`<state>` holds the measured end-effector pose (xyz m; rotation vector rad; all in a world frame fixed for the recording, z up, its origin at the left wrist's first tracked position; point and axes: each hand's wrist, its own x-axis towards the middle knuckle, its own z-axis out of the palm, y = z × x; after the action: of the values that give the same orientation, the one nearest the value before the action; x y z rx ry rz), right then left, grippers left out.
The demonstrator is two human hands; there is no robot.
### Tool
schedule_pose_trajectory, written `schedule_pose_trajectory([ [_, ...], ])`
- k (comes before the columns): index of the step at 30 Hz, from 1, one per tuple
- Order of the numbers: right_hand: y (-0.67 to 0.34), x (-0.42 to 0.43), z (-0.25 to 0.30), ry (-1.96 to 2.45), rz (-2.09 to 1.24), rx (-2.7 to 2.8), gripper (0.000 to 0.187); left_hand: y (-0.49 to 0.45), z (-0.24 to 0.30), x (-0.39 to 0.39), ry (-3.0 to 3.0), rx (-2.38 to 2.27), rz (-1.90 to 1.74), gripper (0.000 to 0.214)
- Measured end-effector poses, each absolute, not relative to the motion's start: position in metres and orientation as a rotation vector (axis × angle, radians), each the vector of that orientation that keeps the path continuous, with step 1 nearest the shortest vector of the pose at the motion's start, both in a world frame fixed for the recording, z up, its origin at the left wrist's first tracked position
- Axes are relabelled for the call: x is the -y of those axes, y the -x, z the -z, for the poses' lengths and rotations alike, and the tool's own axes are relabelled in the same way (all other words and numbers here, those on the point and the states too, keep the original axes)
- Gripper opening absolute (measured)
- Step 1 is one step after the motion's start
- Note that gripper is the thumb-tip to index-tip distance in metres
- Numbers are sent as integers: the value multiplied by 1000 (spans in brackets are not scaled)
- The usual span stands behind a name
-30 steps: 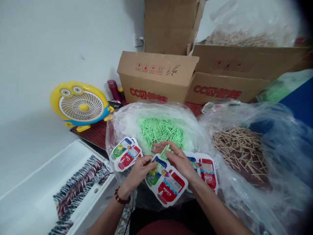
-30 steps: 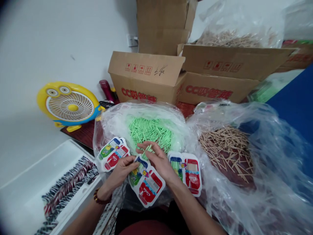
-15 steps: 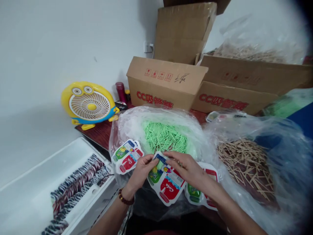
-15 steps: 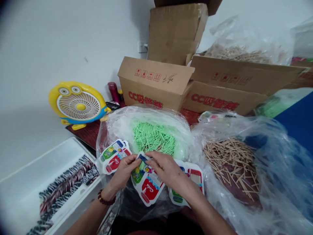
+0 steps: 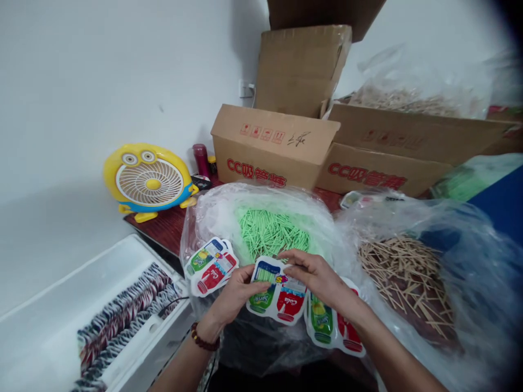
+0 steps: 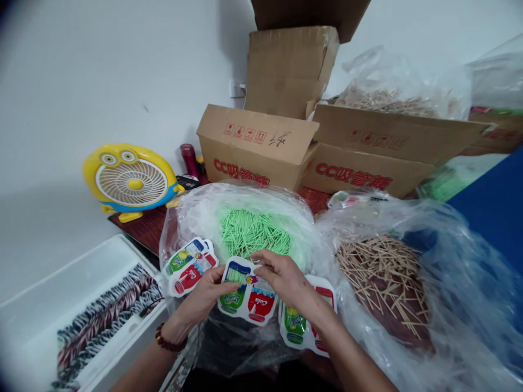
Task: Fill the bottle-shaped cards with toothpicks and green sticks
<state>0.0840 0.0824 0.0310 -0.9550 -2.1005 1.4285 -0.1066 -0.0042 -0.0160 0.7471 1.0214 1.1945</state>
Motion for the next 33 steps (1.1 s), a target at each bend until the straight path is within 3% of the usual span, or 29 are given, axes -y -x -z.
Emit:
schedule_pose_trajectory([
  [4,-85,-86,-28,968,-1571,2038,28,103,15,3,-757,-1068,-1195,30],
  [15,-84,-91,-25,973,-1577,2117,10,102,12,5,-837,-1135,-1169,25],
  [33,-97,-94,-24,1027,-1538,2103,13,93,12,8,-819,-1081,-1131,27],
])
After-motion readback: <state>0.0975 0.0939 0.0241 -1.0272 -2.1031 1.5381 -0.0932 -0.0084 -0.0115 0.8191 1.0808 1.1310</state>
